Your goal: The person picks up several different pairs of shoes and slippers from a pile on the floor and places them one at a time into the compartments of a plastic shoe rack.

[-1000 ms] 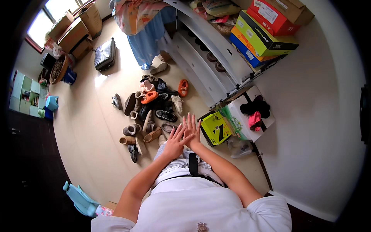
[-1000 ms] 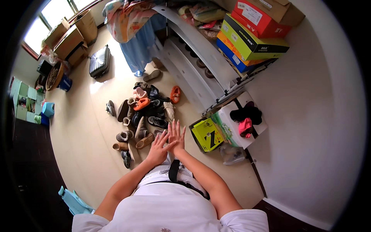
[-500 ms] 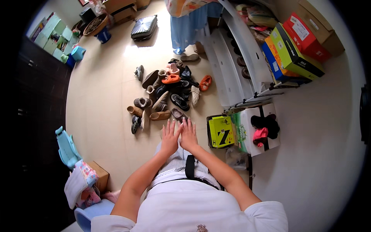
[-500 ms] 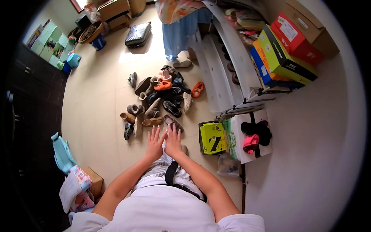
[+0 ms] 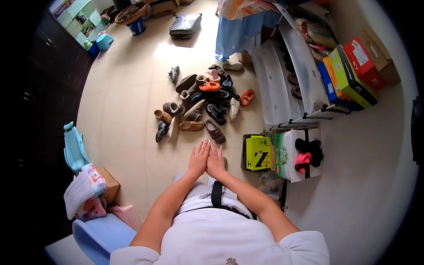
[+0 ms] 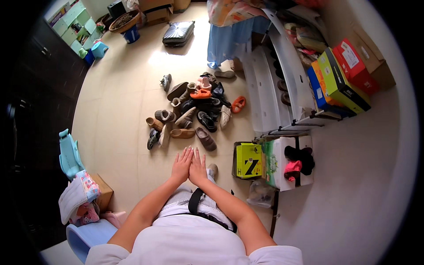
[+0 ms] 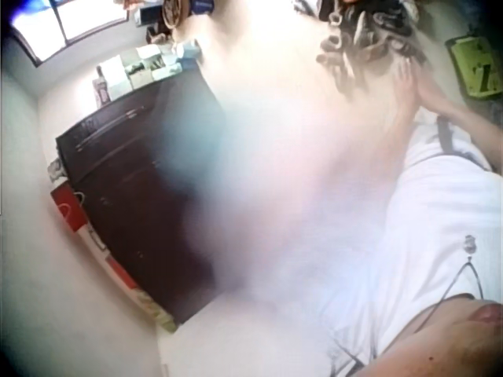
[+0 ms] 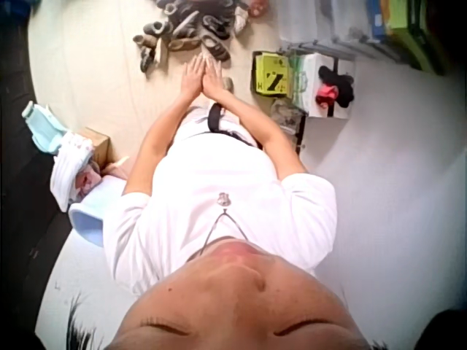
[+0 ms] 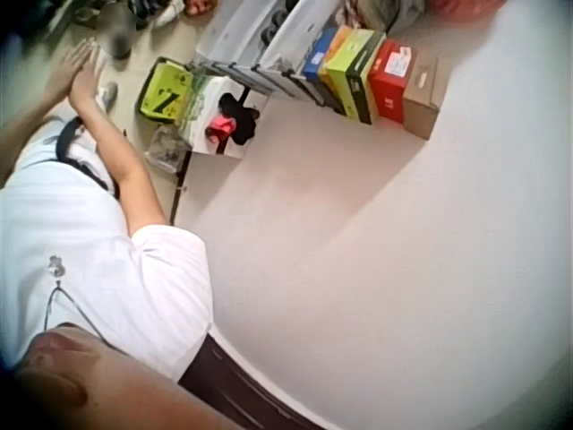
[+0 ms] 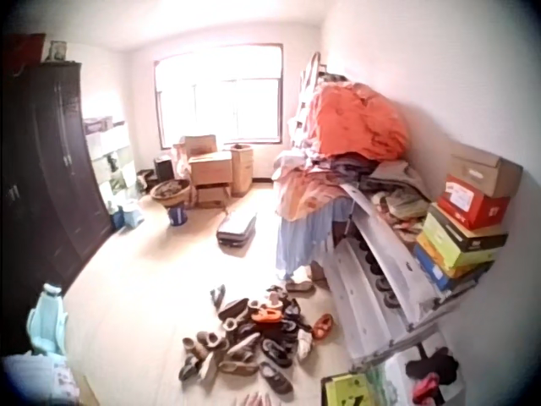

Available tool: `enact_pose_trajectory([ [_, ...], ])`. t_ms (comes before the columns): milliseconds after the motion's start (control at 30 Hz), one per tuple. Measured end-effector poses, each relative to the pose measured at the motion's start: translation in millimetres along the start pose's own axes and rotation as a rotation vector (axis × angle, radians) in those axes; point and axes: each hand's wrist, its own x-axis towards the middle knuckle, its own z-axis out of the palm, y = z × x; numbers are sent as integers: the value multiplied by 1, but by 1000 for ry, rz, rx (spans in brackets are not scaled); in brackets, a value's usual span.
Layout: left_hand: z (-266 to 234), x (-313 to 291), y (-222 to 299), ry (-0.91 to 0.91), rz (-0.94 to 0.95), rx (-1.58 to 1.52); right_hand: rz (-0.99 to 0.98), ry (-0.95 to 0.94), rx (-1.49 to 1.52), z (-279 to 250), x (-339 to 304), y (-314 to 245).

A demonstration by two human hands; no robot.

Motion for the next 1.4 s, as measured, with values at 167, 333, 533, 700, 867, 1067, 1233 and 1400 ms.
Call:
enact_pose_trajectory([
  [167, -13, -39, -50, -2, -30, 9, -56, 40, -23, 21, 9, -59],
  [333, -27, -100, -106, 33, -103, -15, -167, 30, -40, 45, 11, -133],
  [533, -34, -170, -171, 57, -181, 22, -268, 8, -62, 71, 12, -219],
  [700, -47, -213, -212, 46, -223, 131, -314, 17, -107, 95, 17, -275],
  [867, -54, -243, -232, 47, -304, 206, -395, -43, -147, 104, 18, -307],
  [1067, -58, -256, -253, 5, -389, 174, -425, -147, -151, 111, 32, -332],
  [1233, -56, -255, -285, 32, -451, 132, -472, -159, -92, 125, 62, -346],
  [1400, -76, -235, -323, 32, -542, 87, -577, -158, -110, 120, 114, -364],
])
